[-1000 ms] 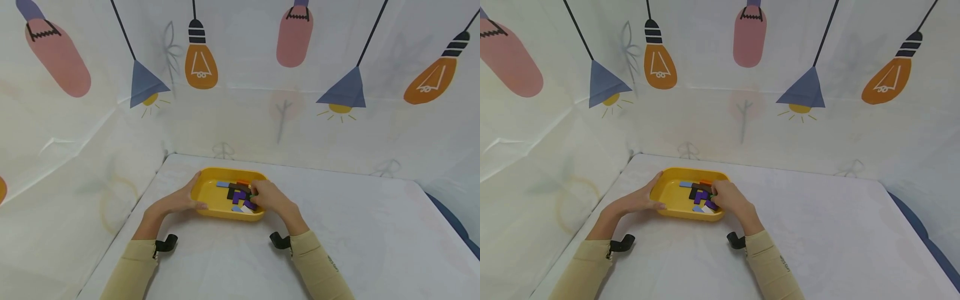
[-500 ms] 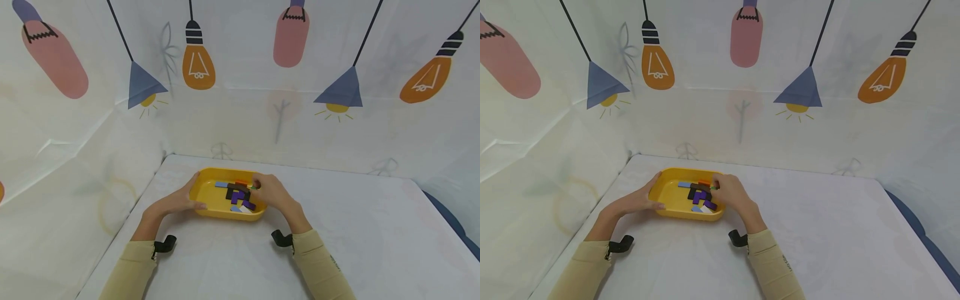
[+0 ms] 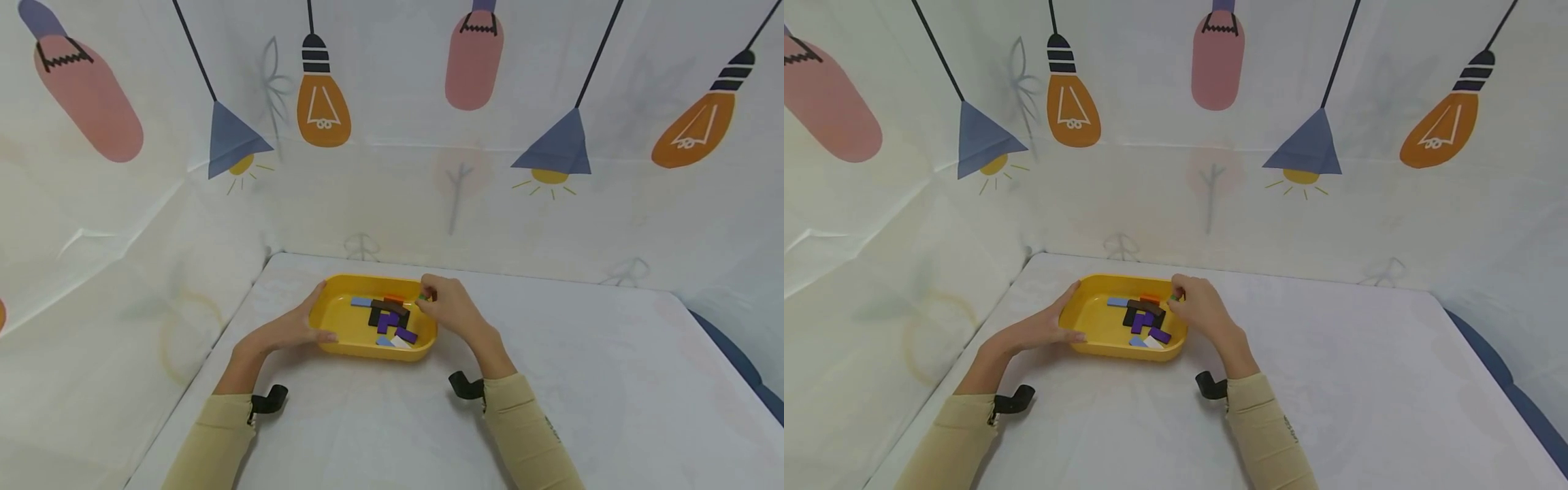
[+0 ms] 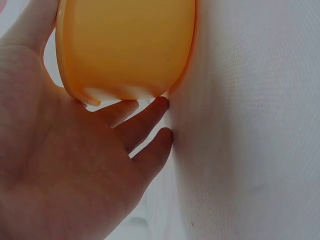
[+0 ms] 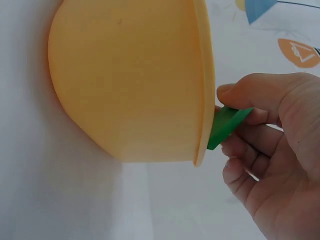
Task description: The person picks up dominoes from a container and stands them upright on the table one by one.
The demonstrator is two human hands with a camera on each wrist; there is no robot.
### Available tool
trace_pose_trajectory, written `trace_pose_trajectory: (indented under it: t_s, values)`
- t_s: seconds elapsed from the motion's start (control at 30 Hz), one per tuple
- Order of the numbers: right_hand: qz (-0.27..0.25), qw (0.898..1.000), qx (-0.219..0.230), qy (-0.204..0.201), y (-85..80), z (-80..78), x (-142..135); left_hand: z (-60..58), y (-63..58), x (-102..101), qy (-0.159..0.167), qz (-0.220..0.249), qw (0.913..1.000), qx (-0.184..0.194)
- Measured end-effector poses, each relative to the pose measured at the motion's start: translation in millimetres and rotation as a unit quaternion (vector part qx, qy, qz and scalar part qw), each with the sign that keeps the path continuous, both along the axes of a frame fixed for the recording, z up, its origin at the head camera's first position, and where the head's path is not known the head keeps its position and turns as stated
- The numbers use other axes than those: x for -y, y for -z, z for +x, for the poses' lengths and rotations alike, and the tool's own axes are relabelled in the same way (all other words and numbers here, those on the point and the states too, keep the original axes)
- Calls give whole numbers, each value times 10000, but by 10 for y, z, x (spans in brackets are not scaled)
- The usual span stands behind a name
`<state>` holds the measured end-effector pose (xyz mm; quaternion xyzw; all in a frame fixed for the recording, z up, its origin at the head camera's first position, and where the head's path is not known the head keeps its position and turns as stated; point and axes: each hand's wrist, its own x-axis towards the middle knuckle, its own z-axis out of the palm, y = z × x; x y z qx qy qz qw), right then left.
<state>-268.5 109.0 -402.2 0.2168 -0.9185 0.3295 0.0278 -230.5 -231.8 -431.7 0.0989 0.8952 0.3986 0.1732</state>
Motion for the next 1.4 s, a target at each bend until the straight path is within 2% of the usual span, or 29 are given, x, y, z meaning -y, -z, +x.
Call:
trace_pose_trajectory:
  t_s: [0.2, 0.87, 1.4]
  values:
    - [-291, 9996, -31, 26, -16, -10, -71, 15, -12, -2, 10, 3, 10000, -12]
    - [-1241, 9902, -268, 576, 5, -87, -367, 0, 12, 19, 78, 22, 9999, -112]
    - [-1436, 9869, -5, 739, 159, -220, -568, 13, 14, 10, 27, 121, 9999, -81]
